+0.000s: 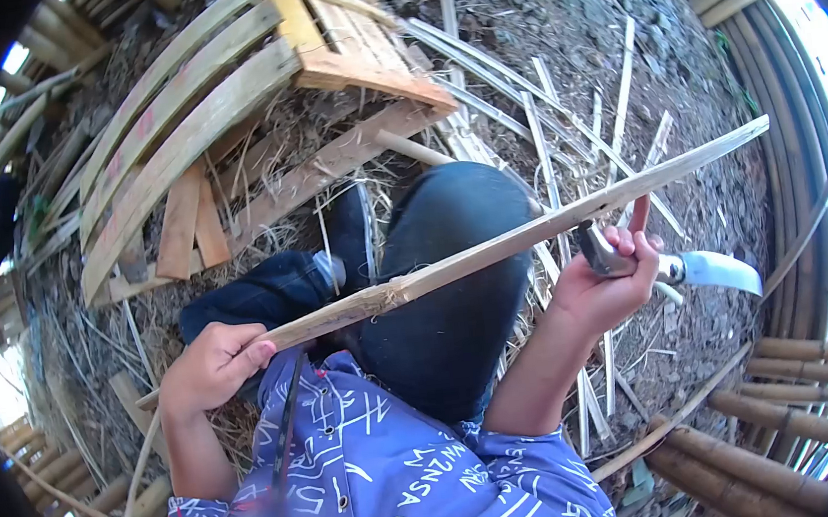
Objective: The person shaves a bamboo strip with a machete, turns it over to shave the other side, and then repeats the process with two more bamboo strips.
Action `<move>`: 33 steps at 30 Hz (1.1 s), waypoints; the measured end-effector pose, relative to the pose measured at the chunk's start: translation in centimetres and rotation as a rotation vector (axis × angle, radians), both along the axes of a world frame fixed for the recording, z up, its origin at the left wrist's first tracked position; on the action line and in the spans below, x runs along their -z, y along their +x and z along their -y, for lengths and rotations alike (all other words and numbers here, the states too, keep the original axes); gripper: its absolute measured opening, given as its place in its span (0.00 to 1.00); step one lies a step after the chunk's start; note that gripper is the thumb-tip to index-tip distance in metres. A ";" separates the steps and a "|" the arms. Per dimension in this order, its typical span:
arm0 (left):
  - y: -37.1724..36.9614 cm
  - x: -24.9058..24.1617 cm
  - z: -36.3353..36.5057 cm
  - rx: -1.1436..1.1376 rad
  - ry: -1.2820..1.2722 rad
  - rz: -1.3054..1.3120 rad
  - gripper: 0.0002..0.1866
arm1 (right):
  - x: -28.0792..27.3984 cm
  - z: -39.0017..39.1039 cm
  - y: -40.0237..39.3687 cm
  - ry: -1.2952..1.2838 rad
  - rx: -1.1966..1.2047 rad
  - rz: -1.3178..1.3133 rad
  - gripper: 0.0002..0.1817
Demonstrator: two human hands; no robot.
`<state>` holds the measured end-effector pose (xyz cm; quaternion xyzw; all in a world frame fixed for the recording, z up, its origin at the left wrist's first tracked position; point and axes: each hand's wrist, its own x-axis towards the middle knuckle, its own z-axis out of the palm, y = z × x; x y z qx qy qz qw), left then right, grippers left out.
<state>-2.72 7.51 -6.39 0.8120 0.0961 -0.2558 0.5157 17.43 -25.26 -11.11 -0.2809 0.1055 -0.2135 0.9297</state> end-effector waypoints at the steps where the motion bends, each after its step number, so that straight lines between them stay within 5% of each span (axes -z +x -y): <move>1: 0.5 -0.2 0.3 0.018 0.029 0.029 0.19 | 0.0 0.4 -0.5 0.001 0.026 0.003 0.07; 3: 1.3 -0.8 1.1 0.061 0.056 0.055 0.19 | 0.0 1.4 -1.6 -0.319 0.182 -0.057 0.10; 8: 3.1 -3.0 4.2 0.012 0.272 0.171 0.17 | 0.0 2.6 -5.4 -0.697 0.118 -0.123 0.23; 14: 4.3 -4.3 7.3 -0.006 0.507 0.230 0.15 | -0.1 1.2 -7.6 -1.075 -0.407 -0.254 0.07; 18: 5.1 -4.7 8.5 0.054 0.675 0.314 0.15 | -0.2 -0.5 -6.8 -1.424 -0.389 -0.115 0.10; 22: 5.3 -4.5 9.0 0.017 0.644 0.312 0.16 | -0.2 -1.5 -6.1 -1.513 -0.415 0.023 0.11; 27: 5.7 -4.8 9.6 0.043 0.715 0.344 0.15 | -0.6 -1.4 -5.3 -1.642 -0.564 -0.104 0.08; 33: 5.3 -4.6 9.2 0.137 0.824 0.399 0.13 | 1.4 -0.7 -3.6 -1.924 -0.391 -0.041 0.07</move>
